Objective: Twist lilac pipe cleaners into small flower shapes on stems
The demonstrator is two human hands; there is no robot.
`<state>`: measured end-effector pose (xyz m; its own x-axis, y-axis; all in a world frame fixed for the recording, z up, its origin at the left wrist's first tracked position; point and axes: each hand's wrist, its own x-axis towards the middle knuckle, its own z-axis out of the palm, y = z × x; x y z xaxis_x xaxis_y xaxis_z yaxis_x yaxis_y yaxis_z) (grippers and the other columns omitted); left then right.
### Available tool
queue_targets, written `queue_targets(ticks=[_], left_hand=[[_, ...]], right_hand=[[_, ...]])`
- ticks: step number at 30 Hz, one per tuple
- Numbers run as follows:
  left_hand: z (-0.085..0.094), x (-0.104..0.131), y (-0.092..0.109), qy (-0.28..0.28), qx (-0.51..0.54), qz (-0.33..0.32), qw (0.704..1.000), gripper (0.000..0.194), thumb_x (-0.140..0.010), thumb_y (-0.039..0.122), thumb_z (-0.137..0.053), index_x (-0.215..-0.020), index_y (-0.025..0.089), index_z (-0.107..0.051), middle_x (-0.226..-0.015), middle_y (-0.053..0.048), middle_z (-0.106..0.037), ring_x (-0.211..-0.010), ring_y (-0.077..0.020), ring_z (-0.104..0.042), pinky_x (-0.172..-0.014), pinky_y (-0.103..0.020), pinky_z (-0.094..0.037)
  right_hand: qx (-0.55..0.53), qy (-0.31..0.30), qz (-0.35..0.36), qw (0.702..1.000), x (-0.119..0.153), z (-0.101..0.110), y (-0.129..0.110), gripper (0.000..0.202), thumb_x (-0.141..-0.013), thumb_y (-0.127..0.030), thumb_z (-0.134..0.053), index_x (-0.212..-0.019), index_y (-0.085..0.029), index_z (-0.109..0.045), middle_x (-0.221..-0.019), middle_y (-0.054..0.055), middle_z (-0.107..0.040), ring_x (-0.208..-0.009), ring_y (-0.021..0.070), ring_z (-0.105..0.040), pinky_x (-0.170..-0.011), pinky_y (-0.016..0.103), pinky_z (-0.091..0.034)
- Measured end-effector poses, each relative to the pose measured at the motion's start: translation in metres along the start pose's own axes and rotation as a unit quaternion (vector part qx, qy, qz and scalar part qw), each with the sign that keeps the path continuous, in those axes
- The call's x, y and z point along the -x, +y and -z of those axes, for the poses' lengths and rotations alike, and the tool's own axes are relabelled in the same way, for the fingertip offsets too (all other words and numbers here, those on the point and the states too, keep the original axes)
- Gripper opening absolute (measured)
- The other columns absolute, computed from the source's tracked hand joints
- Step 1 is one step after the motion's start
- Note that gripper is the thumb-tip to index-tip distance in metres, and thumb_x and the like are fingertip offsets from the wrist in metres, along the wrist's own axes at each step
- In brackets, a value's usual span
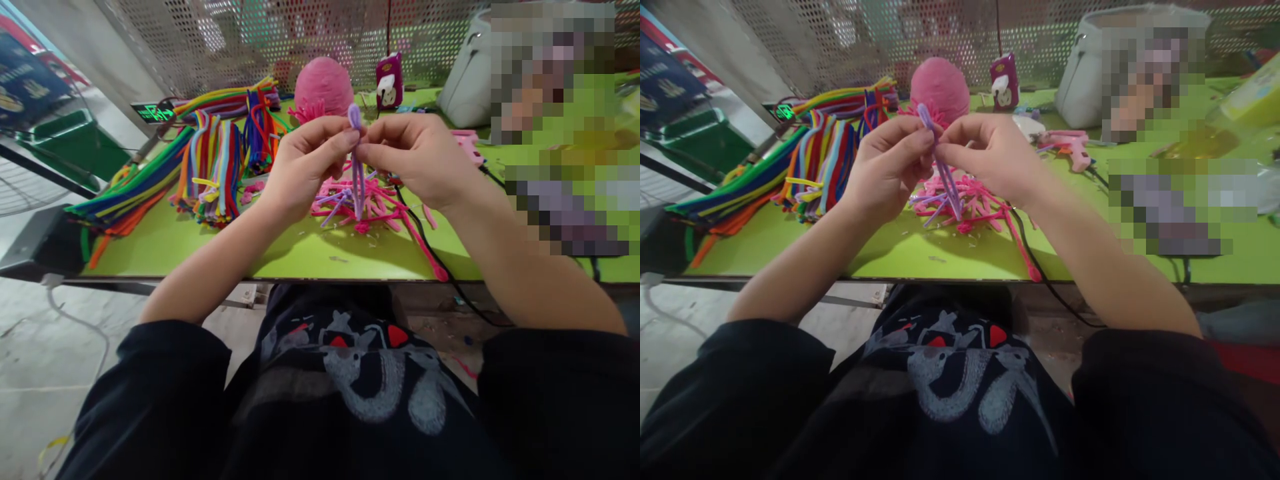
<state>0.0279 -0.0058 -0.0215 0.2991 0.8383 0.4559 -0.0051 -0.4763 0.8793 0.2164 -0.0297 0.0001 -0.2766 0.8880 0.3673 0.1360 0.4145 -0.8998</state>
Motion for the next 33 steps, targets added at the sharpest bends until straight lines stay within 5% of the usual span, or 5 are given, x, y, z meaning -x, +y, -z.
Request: queue_targets(ticks=[7,12,18,26,33], left_hand=[[0.012,-0.005,0.007,-0.017,-0.079,-0.006,0.997,0.030,-0.102,0.051,-0.063,-0.090,0.023,-0.061,-0.076,-0.001,-0.059,-0.067,-0.0109,-0.054,-0.055,-0.028,-0.039],[0.021,-0.006,0.007,-0.051,-0.089,-0.026,0.994,0.038,-0.095,0.061,-0.073,-0.087,0.026,-0.061,-0.068,0.001,-0.056,-0.057,-0.0085,-0.038,-0.051,-0.031,-0.032],[0.015,-0.001,0.013,-0.003,-0.045,0.012,0.999,0.019,-0.089,0.046,-0.078,-0.081,0.031,-0.071,-0.067,0.001,-0.060,-0.055,-0.0120,-0.036,-0.050,-0.034,-0.027],[0.014,-0.003,0.006,-0.025,0.006,-0.007,1.000,0.027,-0.092,0.046,-0.079,-0.079,0.027,-0.065,-0.065,0.001,-0.049,-0.053,-0.0094,-0.032,-0.051,-0.032,-0.026],[0.012,0.000,0.007,-0.085,0.022,0.017,0.996,0.022,-0.097,0.040,-0.078,-0.090,0.022,-0.069,-0.086,-0.002,-0.068,-0.078,-0.0142,-0.071,-0.069,-0.031,-0.060]], right_hand=[[0.030,-0.005,0.000,1.000,0.005,0.001,-0.008,0.020,-0.084,-0.019,-0.082,-0.072,-0.023,-0.066,-0.062,-0.003,-0.049,-0.061,0.0121,-0.043,-0.058,0.029,-0.036],[0.054,-0.009,0.013,0.998,0.005,0.007,-0.011,0.025,-0.090,-0.031,-0.083,-0.074,-0.023,-0.066,-0.064,-0.002,-0.051,-0.060,0.0122,-0.041,-0.058,0.031,-0.034],[0.014,-0.018,0.007,1.000,0.005,0.012,-0.013,0.030,-0.095,-0.036,-0.083,-0.077,-0.019,-0.066,-0.062,-0.003,-0.047,-0.057,0.0097,-0.034,-0.053,0.031,-0.022],[0.151,0.003,0.106,0.983,0.007,0.010,-0.011,0.015,-0.094,-0.017,-0.079,-0.089,-0.021,-0.066,-0.068,-0.004,-0.052,-0.059,0.0092,-0.043,-0.058,0.030,-0.029],[0.129,-0.002,0.141,0.982,0.015,0.012,-0.011,0.013,-0.103,-0.029,-0.071,-0.114,-0.028,-0.078,-0.092,0.000,-0.069,-0.064,0.0111,-0.054,-0.058,0.030,-0.039]])
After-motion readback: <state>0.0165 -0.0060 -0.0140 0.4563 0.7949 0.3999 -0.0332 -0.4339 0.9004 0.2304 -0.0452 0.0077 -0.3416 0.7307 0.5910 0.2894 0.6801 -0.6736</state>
